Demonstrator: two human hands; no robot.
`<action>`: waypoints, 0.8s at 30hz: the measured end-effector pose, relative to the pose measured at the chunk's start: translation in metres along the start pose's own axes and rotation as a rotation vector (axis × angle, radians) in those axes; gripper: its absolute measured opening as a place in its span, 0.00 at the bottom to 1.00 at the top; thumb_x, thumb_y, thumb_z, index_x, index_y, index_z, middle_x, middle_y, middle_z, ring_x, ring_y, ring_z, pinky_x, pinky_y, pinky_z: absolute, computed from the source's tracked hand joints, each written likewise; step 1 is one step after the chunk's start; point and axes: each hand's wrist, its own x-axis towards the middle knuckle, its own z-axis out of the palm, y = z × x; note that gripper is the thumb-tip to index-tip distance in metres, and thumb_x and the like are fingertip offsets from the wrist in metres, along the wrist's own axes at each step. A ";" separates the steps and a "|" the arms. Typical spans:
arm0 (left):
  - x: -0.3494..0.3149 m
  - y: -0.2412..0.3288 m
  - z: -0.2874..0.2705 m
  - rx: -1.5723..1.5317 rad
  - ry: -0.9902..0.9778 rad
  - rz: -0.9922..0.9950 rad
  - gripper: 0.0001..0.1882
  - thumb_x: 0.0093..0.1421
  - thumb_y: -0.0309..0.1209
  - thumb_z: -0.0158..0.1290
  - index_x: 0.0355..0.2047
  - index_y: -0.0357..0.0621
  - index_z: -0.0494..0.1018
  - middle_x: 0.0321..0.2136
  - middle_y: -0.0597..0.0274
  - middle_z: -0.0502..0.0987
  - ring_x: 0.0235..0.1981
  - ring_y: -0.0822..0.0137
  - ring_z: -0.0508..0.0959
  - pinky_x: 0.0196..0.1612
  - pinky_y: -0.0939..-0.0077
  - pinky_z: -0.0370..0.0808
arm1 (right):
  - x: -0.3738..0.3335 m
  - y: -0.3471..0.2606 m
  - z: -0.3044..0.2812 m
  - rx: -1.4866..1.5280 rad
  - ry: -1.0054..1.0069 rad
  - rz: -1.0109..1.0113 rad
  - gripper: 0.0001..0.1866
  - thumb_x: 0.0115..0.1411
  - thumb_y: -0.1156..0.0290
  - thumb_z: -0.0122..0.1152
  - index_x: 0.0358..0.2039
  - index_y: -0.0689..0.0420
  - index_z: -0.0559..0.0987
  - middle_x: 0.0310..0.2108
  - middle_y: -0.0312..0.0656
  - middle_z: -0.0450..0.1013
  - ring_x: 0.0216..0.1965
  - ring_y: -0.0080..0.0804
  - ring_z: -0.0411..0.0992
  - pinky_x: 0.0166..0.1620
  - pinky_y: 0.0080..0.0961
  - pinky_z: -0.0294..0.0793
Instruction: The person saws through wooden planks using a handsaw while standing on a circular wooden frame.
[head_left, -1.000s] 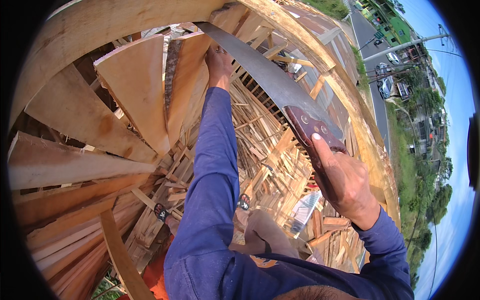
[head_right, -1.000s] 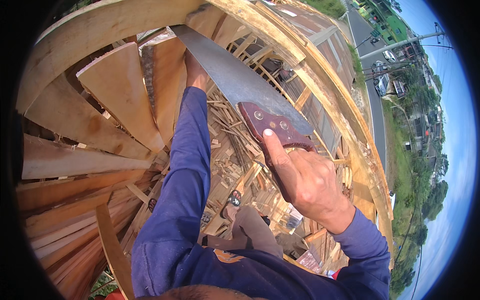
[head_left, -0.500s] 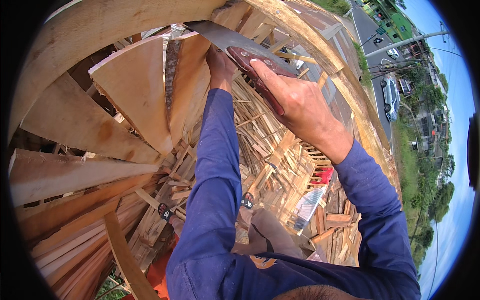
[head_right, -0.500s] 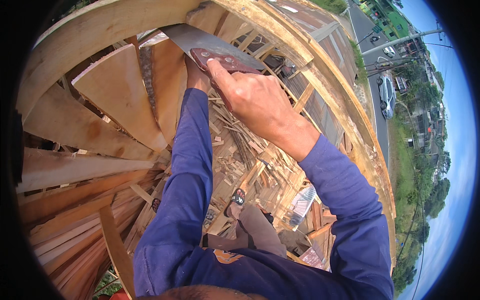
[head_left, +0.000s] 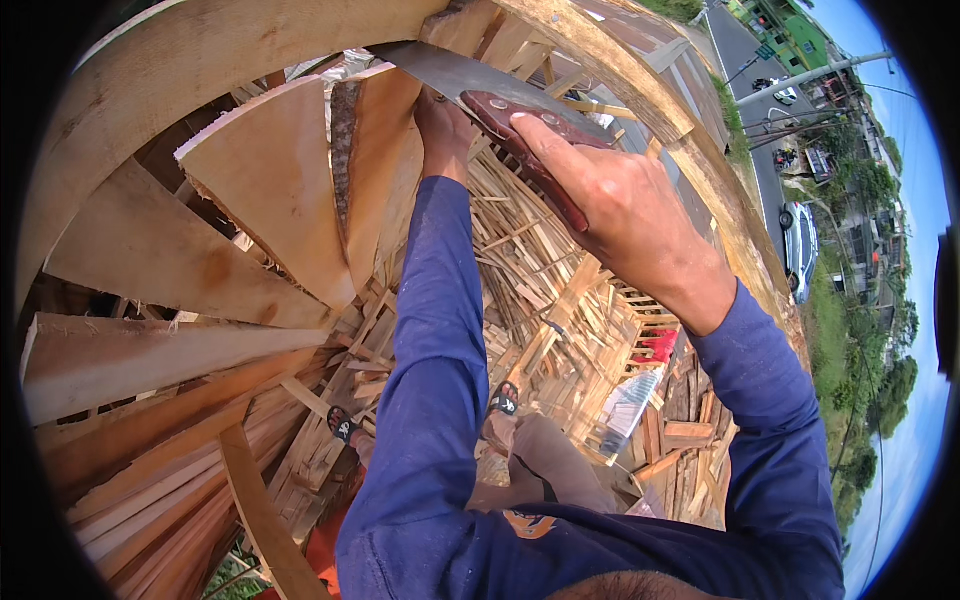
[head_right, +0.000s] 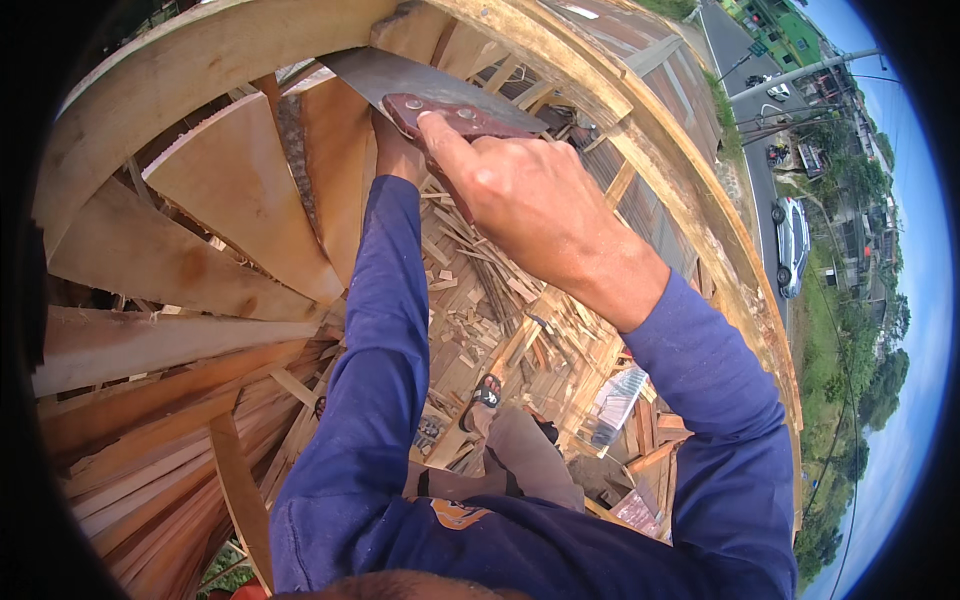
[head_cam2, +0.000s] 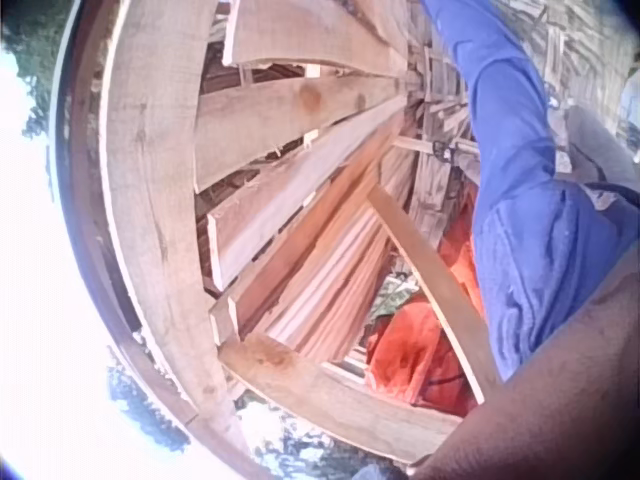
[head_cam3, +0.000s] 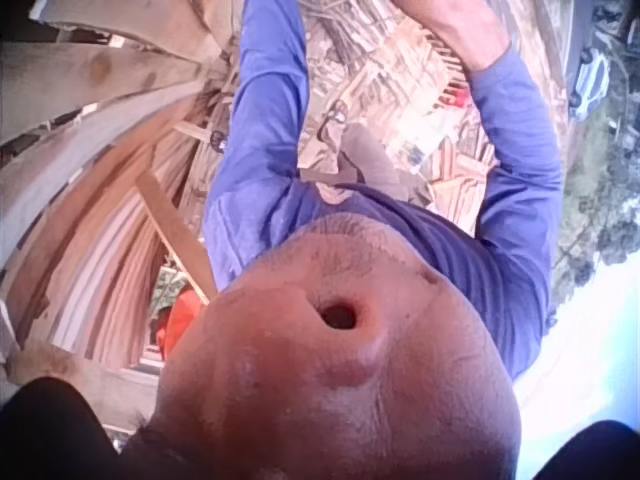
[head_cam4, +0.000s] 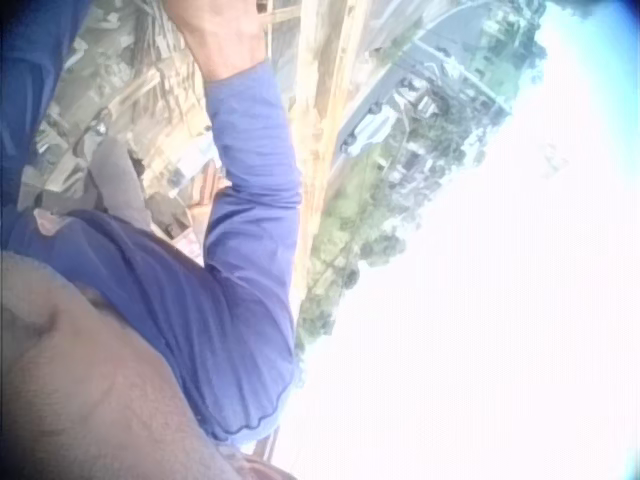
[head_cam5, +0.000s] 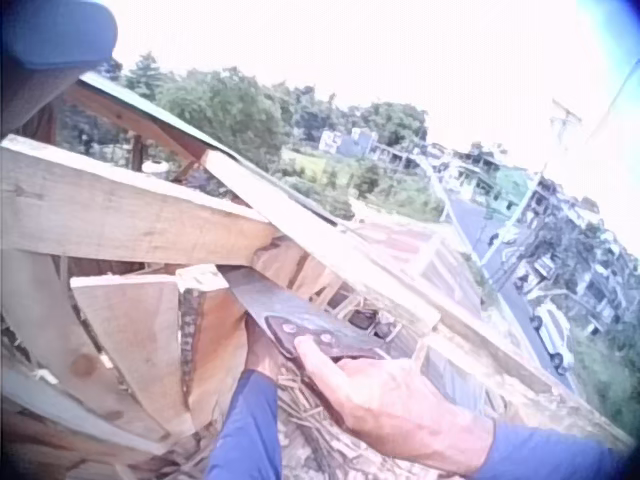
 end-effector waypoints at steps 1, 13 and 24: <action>0.002 0.013 -0.013 0.069 0.018 0.021 0.28 0.72 0.45 0.44 0.66 0.46 0.56 0.64 0.59 0.61 0.64 0.56 0.64 0.68 0.60 0.60 | -0.020 -0.007 -0.012 0.011 -0.006 0.009 0.27 0.58 0.77 0.57 0.60 0.63 0.68 0.17 0.44 0.71 0.19 0.40 0.75 0.23 0.36 0.73; -0.007 0.013 0.000 0.298 0.010 0.031 0.24 0.73 0.45 0.40 0.62 0.44 0.63 0.61 0.58 0.67 0.62 0.60 0.67 0.66 0.64 0.62 | 0.007 0.003 -0.004 0.017 -0.119 0.067 0.32 0.57 0.78 0.60 0.63 0.61 0.66 0.27 0.48 0.76 0.28 0.44 0.77 0.30 0.40 0.74; -0.012 0.007 0.012 0.143 0.045 -0.123 0.26 0.73 0.43 0.43 0.66 0.43 0.58 0.64 0.57 0.62 0.65 0.59 0.62 0.67 0.64 0.60 | 0.016 0.003 0.001 0.003 -0.168 0.114 0.35 0.51 0.83 0.64 0.62 0.57 0.69 0.34 0.48 0.78 0.30 0.47 0.78 0.34 0.40 0.77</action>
